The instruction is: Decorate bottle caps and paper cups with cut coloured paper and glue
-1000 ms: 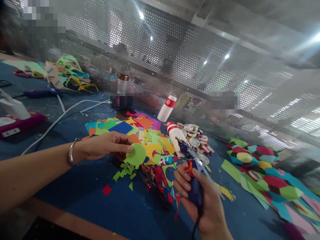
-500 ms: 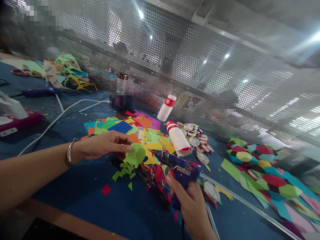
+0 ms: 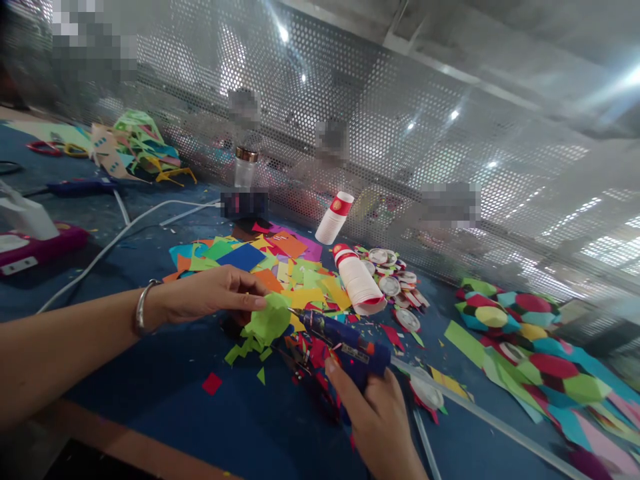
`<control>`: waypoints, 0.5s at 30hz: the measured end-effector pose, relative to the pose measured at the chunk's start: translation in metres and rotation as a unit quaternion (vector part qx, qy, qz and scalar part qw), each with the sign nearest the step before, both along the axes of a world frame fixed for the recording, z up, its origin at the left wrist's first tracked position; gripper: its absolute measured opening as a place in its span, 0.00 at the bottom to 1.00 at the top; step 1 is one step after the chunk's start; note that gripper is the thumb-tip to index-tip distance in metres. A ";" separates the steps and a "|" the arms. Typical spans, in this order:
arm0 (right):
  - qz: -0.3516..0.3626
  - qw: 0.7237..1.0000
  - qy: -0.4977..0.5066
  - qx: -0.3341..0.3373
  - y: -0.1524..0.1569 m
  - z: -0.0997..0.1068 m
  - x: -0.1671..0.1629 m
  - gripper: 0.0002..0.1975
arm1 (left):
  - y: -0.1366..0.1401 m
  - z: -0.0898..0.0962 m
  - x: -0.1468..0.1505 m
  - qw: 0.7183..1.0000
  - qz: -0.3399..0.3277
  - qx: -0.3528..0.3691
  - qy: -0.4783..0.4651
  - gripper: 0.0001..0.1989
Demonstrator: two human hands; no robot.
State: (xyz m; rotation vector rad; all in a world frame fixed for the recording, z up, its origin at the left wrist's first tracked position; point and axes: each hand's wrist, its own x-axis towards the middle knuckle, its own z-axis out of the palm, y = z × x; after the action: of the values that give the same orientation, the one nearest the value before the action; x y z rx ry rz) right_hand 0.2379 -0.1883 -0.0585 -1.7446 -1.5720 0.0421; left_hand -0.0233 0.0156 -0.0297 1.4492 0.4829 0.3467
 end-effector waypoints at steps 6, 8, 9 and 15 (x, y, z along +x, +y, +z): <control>0.002 0.995 -0.103 -0.007 0.002 0.004 -0.004 0.20 | 0.001 0.000 0.000 1.000 0.000 0.001 -0.008 0.15; 0.021 0.990 -0.143 -0.002 0.003 0.005 -0.003 0.19 | 0.000 0.000 0.000 1.000 0.001 0.002 -0.009 0.15; 0.032 0.985 -0.168 0.011 0.003 0.005 -0.001 0.19 | 0.000 0.001 0.000 1.000 0.001 0.002 -0.008 0.16; 0.026 0.996 -0.086 0.026 -0.002 -0.001 0.014 0.13 | 0.000 0.001 0.000 1.000 0.002 0.002 -0.007 0.17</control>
State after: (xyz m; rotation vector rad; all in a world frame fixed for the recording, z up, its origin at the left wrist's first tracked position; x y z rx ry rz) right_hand 0.2519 -0.1907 -0.0598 -1.7056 -1.7261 -0.1256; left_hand -0.0234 0.0157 -0.0285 1.4481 0.4731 0.3611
